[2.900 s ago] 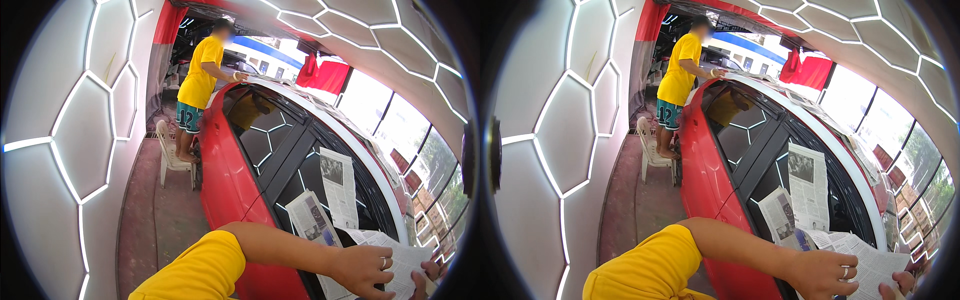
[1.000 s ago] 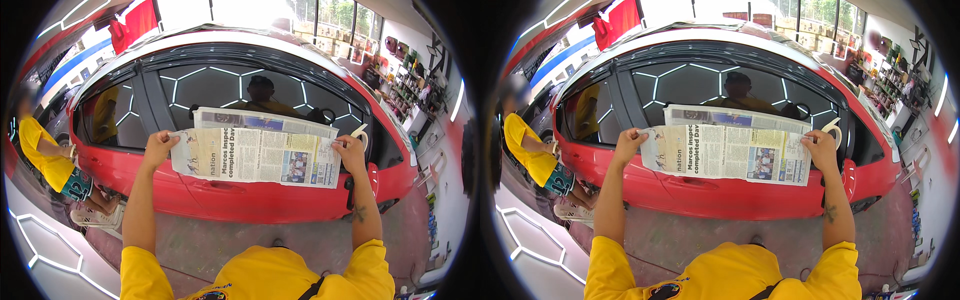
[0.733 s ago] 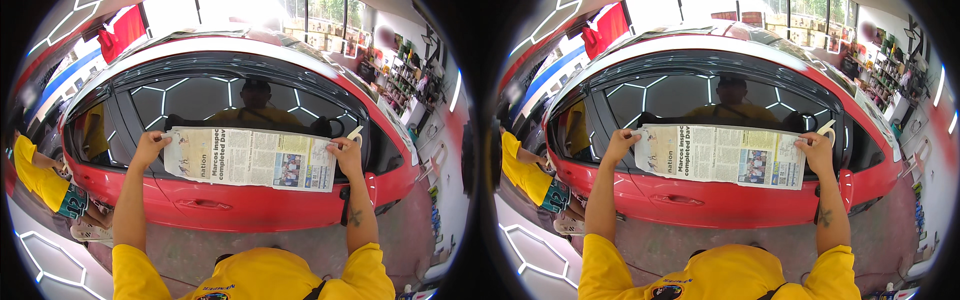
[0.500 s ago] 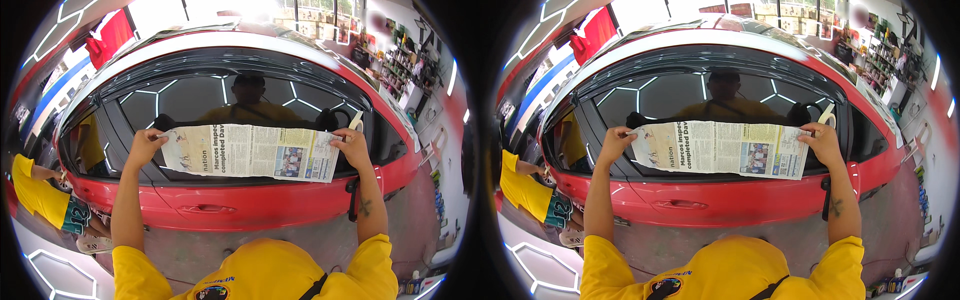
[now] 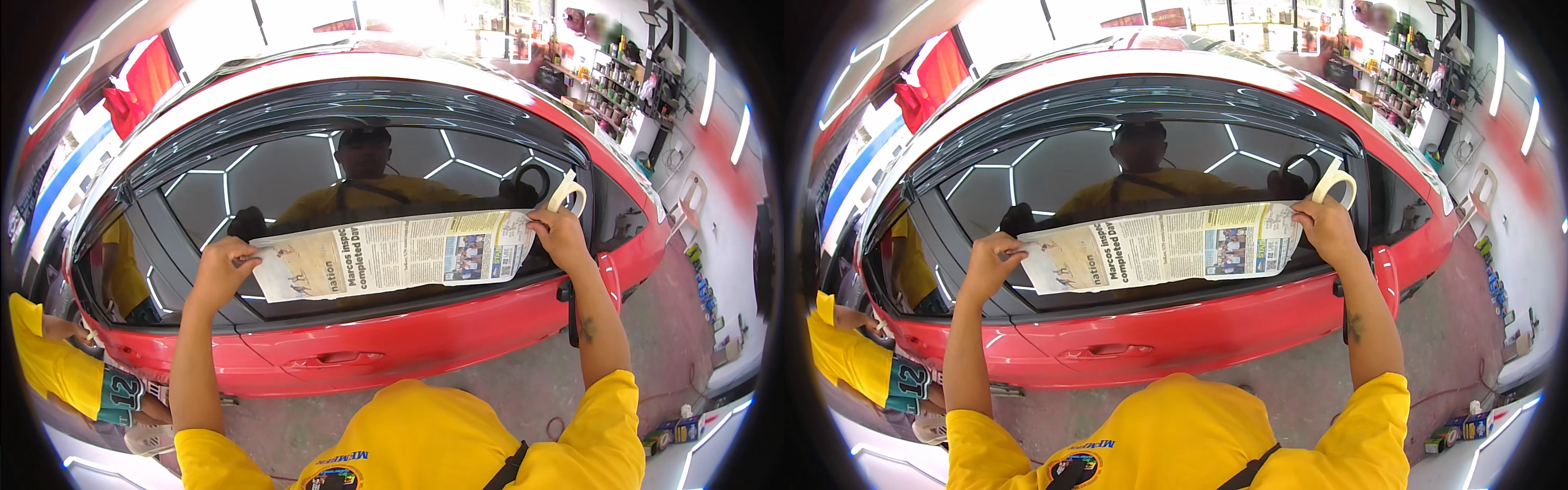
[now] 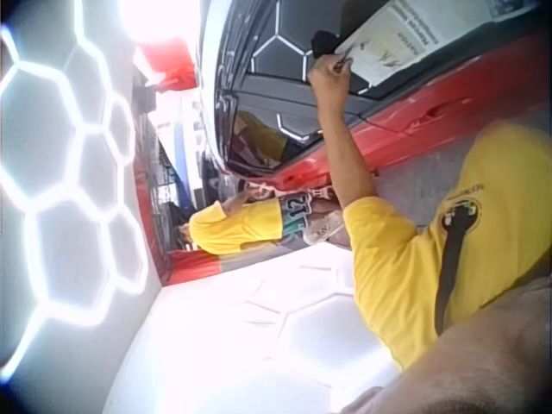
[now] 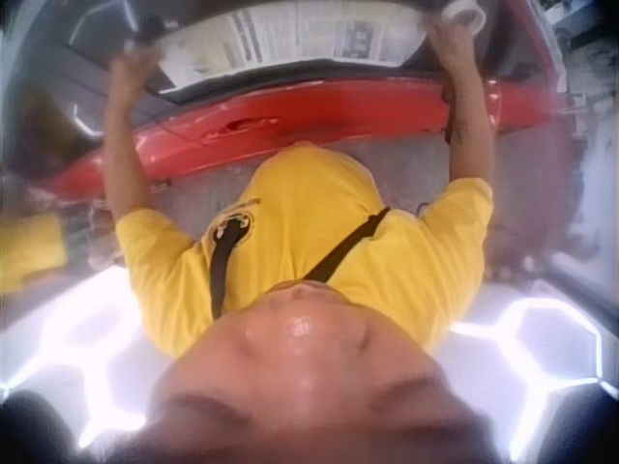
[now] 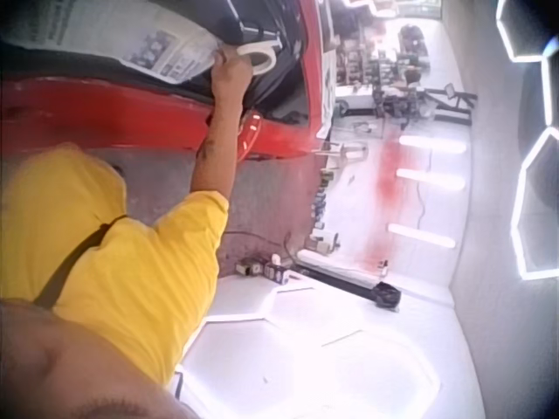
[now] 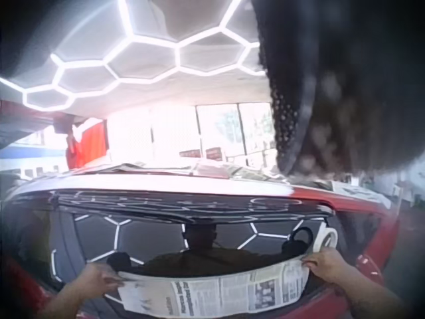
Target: The person tapes newspaper strips to the rear window and door frame of a red car using masking tape. They smooth each strip, tear tape from the roll, and reposition the paper to cover the glass and trim edges.
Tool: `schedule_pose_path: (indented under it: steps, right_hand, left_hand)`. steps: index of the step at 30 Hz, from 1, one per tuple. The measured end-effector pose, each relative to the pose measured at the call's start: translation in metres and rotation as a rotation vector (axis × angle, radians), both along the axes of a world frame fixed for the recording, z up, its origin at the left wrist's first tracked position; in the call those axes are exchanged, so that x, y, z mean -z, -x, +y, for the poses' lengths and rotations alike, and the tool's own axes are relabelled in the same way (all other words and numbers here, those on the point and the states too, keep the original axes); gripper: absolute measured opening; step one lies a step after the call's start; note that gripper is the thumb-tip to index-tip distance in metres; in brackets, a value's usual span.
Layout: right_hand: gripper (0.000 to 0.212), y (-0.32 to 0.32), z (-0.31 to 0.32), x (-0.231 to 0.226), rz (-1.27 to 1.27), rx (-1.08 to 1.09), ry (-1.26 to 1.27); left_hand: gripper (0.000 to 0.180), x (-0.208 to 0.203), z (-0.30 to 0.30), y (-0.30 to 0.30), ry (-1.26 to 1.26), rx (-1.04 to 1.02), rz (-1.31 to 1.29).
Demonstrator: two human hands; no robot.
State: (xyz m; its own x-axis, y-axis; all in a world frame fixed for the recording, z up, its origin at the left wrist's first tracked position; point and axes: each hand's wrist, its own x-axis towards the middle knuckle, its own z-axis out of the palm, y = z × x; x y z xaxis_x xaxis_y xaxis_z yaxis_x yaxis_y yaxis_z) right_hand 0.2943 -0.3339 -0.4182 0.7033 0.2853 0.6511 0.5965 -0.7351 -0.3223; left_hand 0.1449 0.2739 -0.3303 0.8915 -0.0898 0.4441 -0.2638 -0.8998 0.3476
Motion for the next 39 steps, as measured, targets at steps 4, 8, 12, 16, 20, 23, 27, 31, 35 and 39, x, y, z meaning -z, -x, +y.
schedule_pose_path:
  steps: [4, 8, 12, 16, 20, 23, 27, 31, 35, 39]
  right_hand:
    - [0.015, -0.001, -0.001, 0.008, -0.058, 0.014, 0.007]
    - [0.018, -0.008, -0.003, 0.017, -0.186, 0.036, 0.027]
    - [0.021, -0.019, -0.002, 0.021, -0.381, 0.058, 0.142]
    - [0.018, -0.023, 0.003, 0.027, -0.576, 0.099, 0.243]
    - [0.014, -0.028, 0.007, 0.037, -0.645, 0.136, 0.294]
    - [0.012, -0.028, 0.008, 0.041, -0.673, 0.154, 0.303]
    - [0.013, -0.029, 0.009, 0.042, -0.681, 0.175, 0.338]
    - [0.018, -0.027, 0.01, 0.04, -0.7, 0.169, 0.351]
    - [0.028, -0.025, 0.006, 0.05, -0.65, 0.19, 0.342]
    - [0.034, 0.001, 0.024, 0.049, -0.52, 0.266, 0.224]
  left_hand:
    - [0.021, 0.007, -0.007, 0.006, -0.125, 0.036, -0.104]
    - [0.019, 0.011, -0.012, 0.004, -0.204, 0.03, -0.221]
    - [0.029, 0.007, -0.013, -0.003, -0.384, 0.038, -0.368]
    - [0.036, 0.006, -0.011, -0.007, -0.696, 0.096, -0.485]
    - [0.036, 0.005, -0.014, -0.005, -0.776, 0.104, -0.51]
    - [0.035, 0.006, -0.013, -0.005, -0.774, 0.103, -0.506]
    - [0.03, 0.01, -0.01, -0.005, -0.831, 0.061, -0.492]
    - [0.034, 0.011, -0.011, -0.003, -0.912, 0.023, -0.491]
    - [0.039, 0.021, -0.007, -0.003, -0.978, -0.039, -0.553]
    - [0.045, 0.043, -0.029, 0.014, -1.028, -0.228, -0.518]
